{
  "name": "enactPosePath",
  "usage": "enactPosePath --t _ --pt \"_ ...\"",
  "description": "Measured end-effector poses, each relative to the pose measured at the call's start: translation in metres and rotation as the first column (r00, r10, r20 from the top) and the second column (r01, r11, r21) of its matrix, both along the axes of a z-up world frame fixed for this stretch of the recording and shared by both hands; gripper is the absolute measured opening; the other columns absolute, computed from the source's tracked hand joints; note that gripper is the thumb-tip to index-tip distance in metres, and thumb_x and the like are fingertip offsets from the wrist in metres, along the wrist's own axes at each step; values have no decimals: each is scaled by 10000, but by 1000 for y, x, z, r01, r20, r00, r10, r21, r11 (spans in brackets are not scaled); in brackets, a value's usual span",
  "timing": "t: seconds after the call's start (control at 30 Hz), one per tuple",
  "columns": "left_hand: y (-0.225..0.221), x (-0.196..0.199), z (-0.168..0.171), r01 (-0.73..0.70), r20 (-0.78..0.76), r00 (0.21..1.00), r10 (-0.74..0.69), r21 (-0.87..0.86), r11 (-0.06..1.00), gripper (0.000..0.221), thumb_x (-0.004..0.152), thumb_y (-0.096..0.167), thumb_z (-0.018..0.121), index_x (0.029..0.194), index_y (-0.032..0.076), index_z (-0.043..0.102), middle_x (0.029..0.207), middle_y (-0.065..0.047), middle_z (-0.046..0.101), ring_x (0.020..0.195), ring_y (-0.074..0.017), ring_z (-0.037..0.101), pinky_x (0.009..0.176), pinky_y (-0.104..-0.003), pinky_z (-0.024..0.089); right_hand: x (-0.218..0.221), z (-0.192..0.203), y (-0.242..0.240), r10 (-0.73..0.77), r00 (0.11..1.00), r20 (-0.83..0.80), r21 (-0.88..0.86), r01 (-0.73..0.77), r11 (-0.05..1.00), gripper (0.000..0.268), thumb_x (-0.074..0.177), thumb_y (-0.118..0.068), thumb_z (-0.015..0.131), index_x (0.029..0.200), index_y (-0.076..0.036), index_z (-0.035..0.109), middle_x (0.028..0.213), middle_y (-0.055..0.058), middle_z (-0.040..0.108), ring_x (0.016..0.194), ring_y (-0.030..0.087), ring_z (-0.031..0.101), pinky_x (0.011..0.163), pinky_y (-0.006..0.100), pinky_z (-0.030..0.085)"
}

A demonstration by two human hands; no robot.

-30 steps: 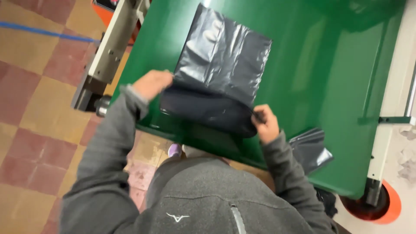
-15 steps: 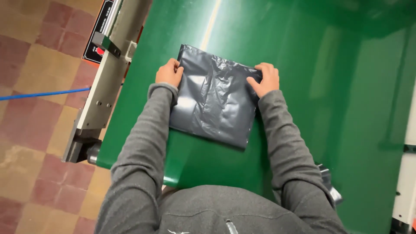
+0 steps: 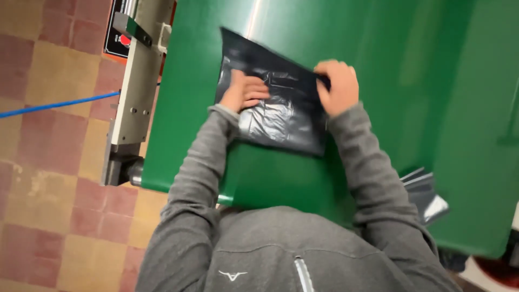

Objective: Folding plastic bags and placing them into a storage basket in a manufacturing facility.

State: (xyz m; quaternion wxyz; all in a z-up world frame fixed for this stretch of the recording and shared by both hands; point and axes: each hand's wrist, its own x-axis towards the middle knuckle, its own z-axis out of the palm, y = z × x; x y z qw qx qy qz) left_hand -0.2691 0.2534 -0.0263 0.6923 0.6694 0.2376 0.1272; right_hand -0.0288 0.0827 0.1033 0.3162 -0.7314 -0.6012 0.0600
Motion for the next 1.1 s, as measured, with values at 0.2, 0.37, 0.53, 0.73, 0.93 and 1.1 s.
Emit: enactPosePath --t 0.2,0.37,0.53,0.73,0.93,1.1 --pt "53 -70 -82 -106 31 945 326 -913 393 1139 858 937 284 1370 -37 577 1310 -174 612 1150 -280 615 1047 -409 482 -99 -9 -107 -44 982 185 141 18 990 260 745 -9 750 970 -133 706 992 22 701 1001 274 616 893 440 421" --pt "36 -83 -94 -424 63 886 460 -294 856 766 969 602 645 1412 -19 567 1470 -117 585 1348 -218 529 1134 -331 399 -125 -44 -131 -157 939 306 115 127 985 284 753 -59 778 1019 -153 743 1076 -21 703 1059 249 596 904 427 429" --pt "-61 -131 95 -277 169 954 248 815 510 612 800 284 826 1280 -3 577 1318 -180 588 1216 -348 553 1017 -453 466 -134 -47 -132 -195 923 331 127 161 979 278 783 -53 772 1045 -142 742 1110 -8 694 1084 254 590 934 436 451" --pt "-72 -139 68 397 -400 913 -79 916 -57 205 907 226 722 1068 114 663 1072 -54 674 1028 -270 649 817 -422 517 -196 -8 -104 89 964 251 16 -96 995 585 691 -7 677 1269 39 594 1352 224 583 1332 432 496 1090 534 418" --pt "-118 -90 103 678 -471 718 -513 639 363 310 883 368 639 938 80 740 860 -135 740 790 -354 713 710 -453 548 -210 -98 -151 269 962 50 94 -273 957 412 885 -45 669 1292 -36 604 1344 170 643 1289 364 588 1167 512 423" --pt "-72 -37 2 412 -348 792 -502 -303 859 641 1002 567 424 1025 26 766 912 -29 819 881 -190 791 748 -275 557 -213 -130 -196 8 888 -460 72 28 997 305 990 -45 594 1281 -56 683 1311 147 724 1301 317 622 1109 441 481"
